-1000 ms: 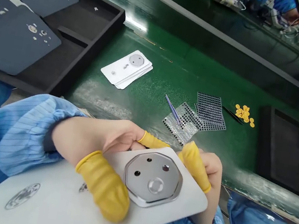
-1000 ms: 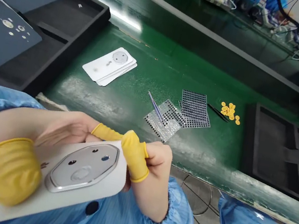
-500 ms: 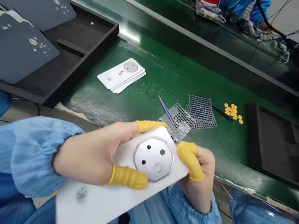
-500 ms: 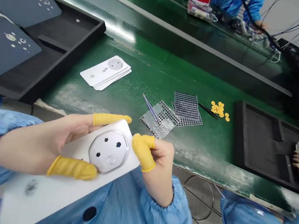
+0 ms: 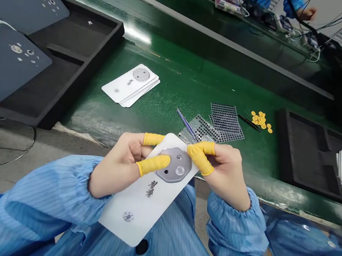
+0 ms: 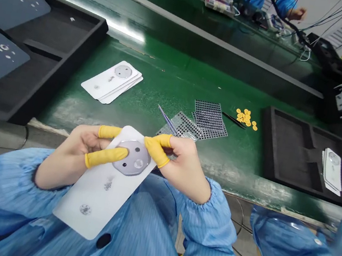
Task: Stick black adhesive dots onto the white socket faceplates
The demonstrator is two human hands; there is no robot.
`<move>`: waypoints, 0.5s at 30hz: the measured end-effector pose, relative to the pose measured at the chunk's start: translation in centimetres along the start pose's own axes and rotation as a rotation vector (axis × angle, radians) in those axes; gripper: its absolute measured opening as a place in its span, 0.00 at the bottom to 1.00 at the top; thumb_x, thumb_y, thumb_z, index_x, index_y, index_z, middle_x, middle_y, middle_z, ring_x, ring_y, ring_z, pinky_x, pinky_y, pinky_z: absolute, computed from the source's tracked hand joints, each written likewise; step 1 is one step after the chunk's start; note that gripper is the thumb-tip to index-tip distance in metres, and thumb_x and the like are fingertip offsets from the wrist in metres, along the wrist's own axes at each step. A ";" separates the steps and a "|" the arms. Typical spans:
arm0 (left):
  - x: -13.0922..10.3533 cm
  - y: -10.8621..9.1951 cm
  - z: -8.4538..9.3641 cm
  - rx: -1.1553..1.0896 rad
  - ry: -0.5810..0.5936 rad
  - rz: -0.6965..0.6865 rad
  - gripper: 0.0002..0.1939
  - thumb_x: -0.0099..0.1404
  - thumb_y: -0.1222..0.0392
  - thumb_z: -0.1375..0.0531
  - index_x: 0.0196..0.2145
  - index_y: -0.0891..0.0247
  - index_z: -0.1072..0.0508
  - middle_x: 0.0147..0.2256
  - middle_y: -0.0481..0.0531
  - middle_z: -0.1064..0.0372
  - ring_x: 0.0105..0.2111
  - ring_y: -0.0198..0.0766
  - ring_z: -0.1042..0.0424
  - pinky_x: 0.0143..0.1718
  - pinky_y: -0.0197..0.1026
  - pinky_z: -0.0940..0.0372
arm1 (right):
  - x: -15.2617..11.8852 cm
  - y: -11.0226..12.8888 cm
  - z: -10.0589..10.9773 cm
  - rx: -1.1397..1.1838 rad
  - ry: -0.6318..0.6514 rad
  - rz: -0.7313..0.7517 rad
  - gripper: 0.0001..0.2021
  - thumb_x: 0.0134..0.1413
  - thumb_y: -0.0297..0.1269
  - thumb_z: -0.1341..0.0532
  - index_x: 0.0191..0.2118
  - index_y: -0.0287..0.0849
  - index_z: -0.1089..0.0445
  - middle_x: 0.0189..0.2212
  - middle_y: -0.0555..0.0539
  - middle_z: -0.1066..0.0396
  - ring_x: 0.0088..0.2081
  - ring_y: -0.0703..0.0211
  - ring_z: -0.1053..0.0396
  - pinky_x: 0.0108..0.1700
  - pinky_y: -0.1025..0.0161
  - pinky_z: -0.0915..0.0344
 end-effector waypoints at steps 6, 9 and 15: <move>1.0 0.5 0.0 -0.030 -0.217 -0.138 0.24 0.53 0.55 0.31 0.47 0.66 0.26 0.24 0.52 0.23 0.17 0.39 0.27 0.16 0.35 0.32 | -0.7 -2.1 -1.9 0.309 -0.228 -0.170 0.16 0.47 0.50 0.33 0.37 0.44 0.29 0.31 0.49 0.24 0.30 0.61 0.27 0.31 0.64 0.27; 1.3 0.5 -0.2 0.011 -0.317 -0.247 0.19 0.53 0.56 0.31 0.42 0.64 0.24 0.24 0.50 0.23 0.17 0.35 0.28 0.16 0.33 0.33 | -1.3 -2.8 -3.2 0.397 -0.193 -0.211 0.22 0.44 0.46 0.30 0.45 0.45 0.32 0.39 0.46 0.25 0.36 0.58 0.25 0.38 0.61 0.25; 2.0 1.4 -0.5 0.040 -0.346 -0.267 0.18 0.55 0.55 0.32 0.42 0.63 0.24 0.23 0.49 0.24 0.20 0.37 0.27 0.19 0.35 0.32 | -1.8 -3.8 -2.7 0.288 -0.249 -0.200 0.14 0.49 0.44 0.33 0.39 0.43 0.30 0.33 0.47 0.24 0.33 0.59 0.26 0.33 0.64 0.26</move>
Point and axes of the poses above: each hand's wrist, its own x-axis towards the middle knuckle, its own z-axis out of the back of the hand, y = z × x, the point moved 5 cm from there along x, towards the middle knuckle
